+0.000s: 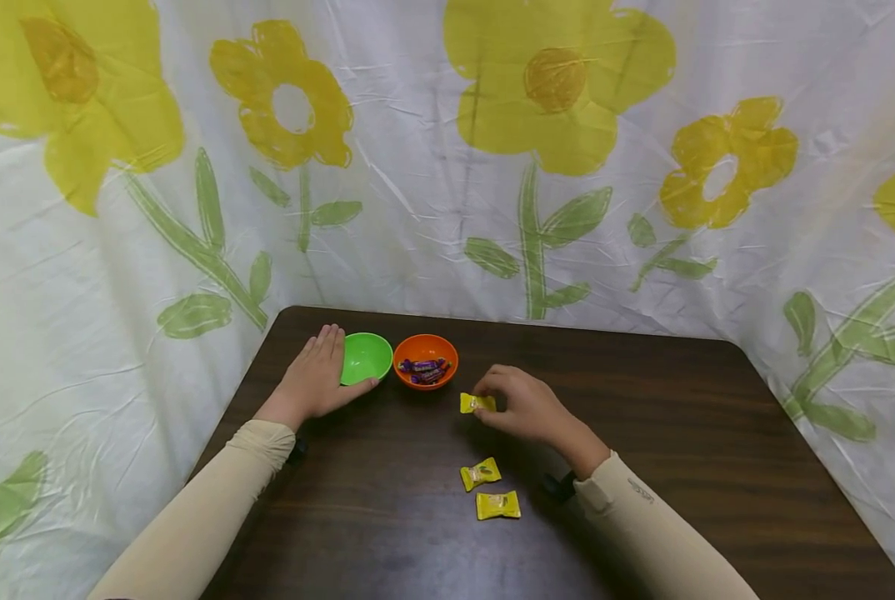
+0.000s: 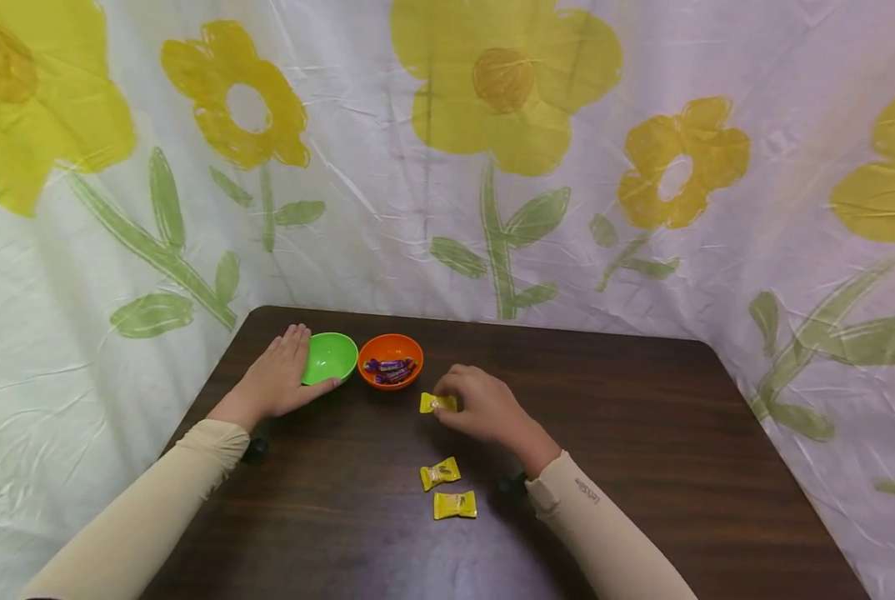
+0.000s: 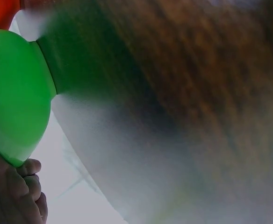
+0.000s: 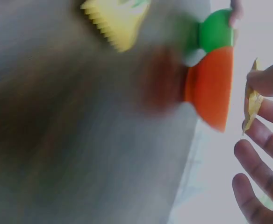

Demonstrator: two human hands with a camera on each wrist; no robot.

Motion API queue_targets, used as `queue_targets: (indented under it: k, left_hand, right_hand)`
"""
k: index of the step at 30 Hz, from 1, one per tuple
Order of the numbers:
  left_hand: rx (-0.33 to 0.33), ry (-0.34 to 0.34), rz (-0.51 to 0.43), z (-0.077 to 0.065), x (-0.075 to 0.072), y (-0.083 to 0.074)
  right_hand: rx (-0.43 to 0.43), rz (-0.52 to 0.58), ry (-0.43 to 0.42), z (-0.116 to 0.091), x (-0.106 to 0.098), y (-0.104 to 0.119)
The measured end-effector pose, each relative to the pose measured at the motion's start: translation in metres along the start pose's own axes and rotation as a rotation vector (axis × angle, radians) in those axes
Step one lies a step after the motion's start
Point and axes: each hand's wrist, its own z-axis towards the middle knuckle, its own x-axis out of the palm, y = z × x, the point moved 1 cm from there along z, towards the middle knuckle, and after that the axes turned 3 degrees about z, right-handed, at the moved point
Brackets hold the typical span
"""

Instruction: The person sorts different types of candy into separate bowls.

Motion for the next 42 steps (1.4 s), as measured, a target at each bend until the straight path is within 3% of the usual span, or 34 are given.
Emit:
queue_targets:
  k: [6, 15, 22, 31, 36, 42]
  left_hand:
    - [0.016, -0.004, -0.017, 0.003, 0.000, -0.004]
    - [0.014, -0.019, -0.012, -0.001, -0.005, 0.005]
    - [0.055, -0.017, -0.019, 0.005, -0.006, 0.004]
    - [0.064, -0.016, -0.037, 0.000, -0.002, 0.005]
    - [0.072, -0.024, -0.018, 0.000, -0.002, 0.004]
    - [0.059, -0.012, -0.008, 0.000, -0.004, 0.003]
  right_hand:
    - [-0.006, 0.031, -0.039, 0.041, 0.006, 0.017]
    - [-0.023, 0.025, -0.066, 0.115, 0.038, 0.057]
    - [0.011, -0.032, -0.091, 0.142, 0.046, 0.066]
    - [-0.002, 0.006, -0.073, 0.144, 0.053, 0.071]
    - [-0.046, 0.025, -0.081, 0.127, 0.041, 0.064]
    - [-0.059, -0.026, -0.031, 0.097, 0.026, 0.053]
